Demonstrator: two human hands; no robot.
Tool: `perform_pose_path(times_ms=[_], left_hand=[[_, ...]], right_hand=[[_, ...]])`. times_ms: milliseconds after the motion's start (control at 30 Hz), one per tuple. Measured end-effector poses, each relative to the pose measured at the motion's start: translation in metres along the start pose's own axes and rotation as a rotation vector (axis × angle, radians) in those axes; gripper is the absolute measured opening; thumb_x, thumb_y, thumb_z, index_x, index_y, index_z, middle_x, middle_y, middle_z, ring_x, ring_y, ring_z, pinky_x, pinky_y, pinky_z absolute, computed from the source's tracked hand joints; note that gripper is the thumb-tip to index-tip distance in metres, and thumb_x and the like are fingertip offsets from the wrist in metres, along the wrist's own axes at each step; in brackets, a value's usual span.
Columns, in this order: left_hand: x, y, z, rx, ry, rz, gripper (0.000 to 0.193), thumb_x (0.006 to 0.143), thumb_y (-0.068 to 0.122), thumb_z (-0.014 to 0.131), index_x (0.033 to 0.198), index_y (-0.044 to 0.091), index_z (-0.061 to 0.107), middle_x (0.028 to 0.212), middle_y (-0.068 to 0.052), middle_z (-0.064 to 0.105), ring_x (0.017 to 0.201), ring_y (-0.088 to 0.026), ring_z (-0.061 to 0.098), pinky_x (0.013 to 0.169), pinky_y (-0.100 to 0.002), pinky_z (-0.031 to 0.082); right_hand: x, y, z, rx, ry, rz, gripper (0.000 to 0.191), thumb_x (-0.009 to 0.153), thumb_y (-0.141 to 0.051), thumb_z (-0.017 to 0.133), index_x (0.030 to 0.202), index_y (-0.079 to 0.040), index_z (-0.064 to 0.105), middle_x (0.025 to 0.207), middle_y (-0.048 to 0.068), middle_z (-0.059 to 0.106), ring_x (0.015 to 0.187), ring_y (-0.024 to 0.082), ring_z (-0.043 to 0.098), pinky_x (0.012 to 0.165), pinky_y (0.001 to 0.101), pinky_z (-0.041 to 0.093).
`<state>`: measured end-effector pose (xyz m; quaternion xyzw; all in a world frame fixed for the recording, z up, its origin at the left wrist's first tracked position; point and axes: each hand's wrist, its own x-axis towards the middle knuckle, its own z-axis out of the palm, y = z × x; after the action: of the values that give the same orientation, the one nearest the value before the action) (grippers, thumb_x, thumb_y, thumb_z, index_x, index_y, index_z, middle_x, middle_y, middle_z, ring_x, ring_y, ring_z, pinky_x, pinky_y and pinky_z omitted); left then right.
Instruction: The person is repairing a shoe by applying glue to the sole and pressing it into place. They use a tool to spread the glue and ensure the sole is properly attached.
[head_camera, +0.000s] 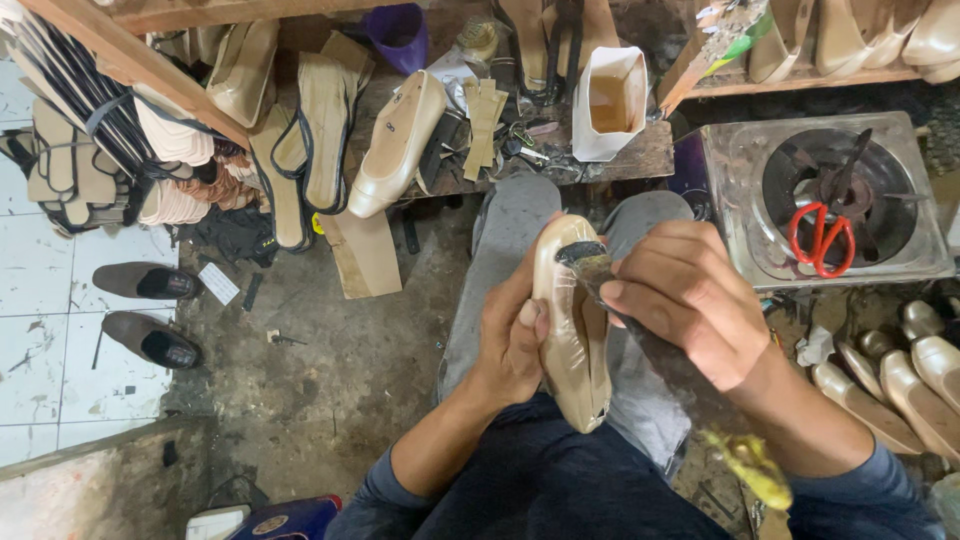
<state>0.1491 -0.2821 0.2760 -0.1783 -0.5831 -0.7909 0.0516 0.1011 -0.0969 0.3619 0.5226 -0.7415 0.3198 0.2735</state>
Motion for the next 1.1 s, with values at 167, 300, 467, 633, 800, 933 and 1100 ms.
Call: perform_pose_path(times_ms=[167,300,467,633,800,933,1100], left_hand=[[0.000,-0.004,-0.003,-0.001,0.020,0.020,0.080,0.113,0.057,0.036,0.161,-0.007,0.034,0.146,-0.019,0.061,0.127,-0.025,0.064,0.111,-0.035,0.051],[-0.003,-0.005,-0.005,0.104,0.038,0.044,0.075,0.115,0.054,0.034,0.159,-0.007,0.036,0.143,-0.019,0.064,0.129,-0.025,0.063,0.114,-0.033,0.047],[-0.002,-0.003,-0.008,0.102,0.051,0.022,0.074,0.114,0.052,0.033,0.159,-0.007,0.039,0.141,-0.018,0.065,0.129,-0.024,0.065,0.113,-0.034,0.049],[0.000,-0.001,-0.009,0.091,0.055,0.033,0.071,0.116,0.051,0.033,0.157,-0.006,0.040,0.142,-0.018,0.063,0.133,-0.025,0.063,0.117,-0.035,0.048],[-0.001,-0.003,-0.011,0.106,0.052,-0.028,0.069,0.113,0.047,0.033,0.157,-0.005,0.043,0.129,-0.015,0.069,0.118,-0.021,0.067,0.104,-0.032,0.053],[0.000,-0.007,-0.014,0.108,0.090,-0.044,0.064,0.114,0.042,0.034,0.155,-0.006,0.046,0.123,-0.015,0.070,0.108,-0.020,0.066,0.098,-0.032,0.053],[-0.004,-0.012,-0.017,0.156,0.066,0.007,0.062,0.114,0.041,0.034,0.153,-0.006,0.044,0.129,-0.014,0.070,0.117,-0.020,0.069,0.103,-0.031,0.053]], right_hand=[[0.000,0.003,-0.001,0.023,-0.039,-0.026,0.036,0.080,-0.007,0.079,0.111,0.006,0.066,0.106,0.018,0.065,0.099,0.035,0.066,0.089,0.0505,0.055],[0.002,0.005,0.000,0.021,-0.049,-0.079,0.033,0.082,-0.007,0.078,0.108,0.008,0.065,0.106,0.019,0.065,0.098,0.036,0.066,0.087,0.0511,0.055],[0.005,0.008,0.002,0.007,-0.031,-0.099,0.031,0.085,-0.007,0.077,0.110,0.008,0.066,0.106,0.020,0.065,0.099,0.036,0.066,0.088,0.0511,0.055],[0.007,0.010,0.001,0.064,-0.087,-0.114,0.032,0.079,-0.008,0.072,0.106,0.008,0.065,0.103,0.021,0.066,0.095,0.037,0.066,0.085,0.0516,0.054],[0.005,0.011,0.003,-0.012,-0.054,-0.119,0.030,0.086,-0.007,0.076,0.109,0.009,0.066,0.105,0.020,0.066,0.098,0.036,0.065,0.088,0.0503,0.054],[0.003,0.010,0.006,0.047,-0.127,-0.154,0.028,0.085,-0.007,0.075,0.107,0.008,0.067,0.105,0.019,0.066,0.096,0.034,0.066,0.086,0.0499,0.054],[0.003,0.009,0.006,0.046,-0.080,-0.091,0.032,0.085,-0.007,0.077,0.110,0.008,0.064,0.107,0.019,0.064,0.098,0.036,0.066,0.088,0.0502,0.054]])
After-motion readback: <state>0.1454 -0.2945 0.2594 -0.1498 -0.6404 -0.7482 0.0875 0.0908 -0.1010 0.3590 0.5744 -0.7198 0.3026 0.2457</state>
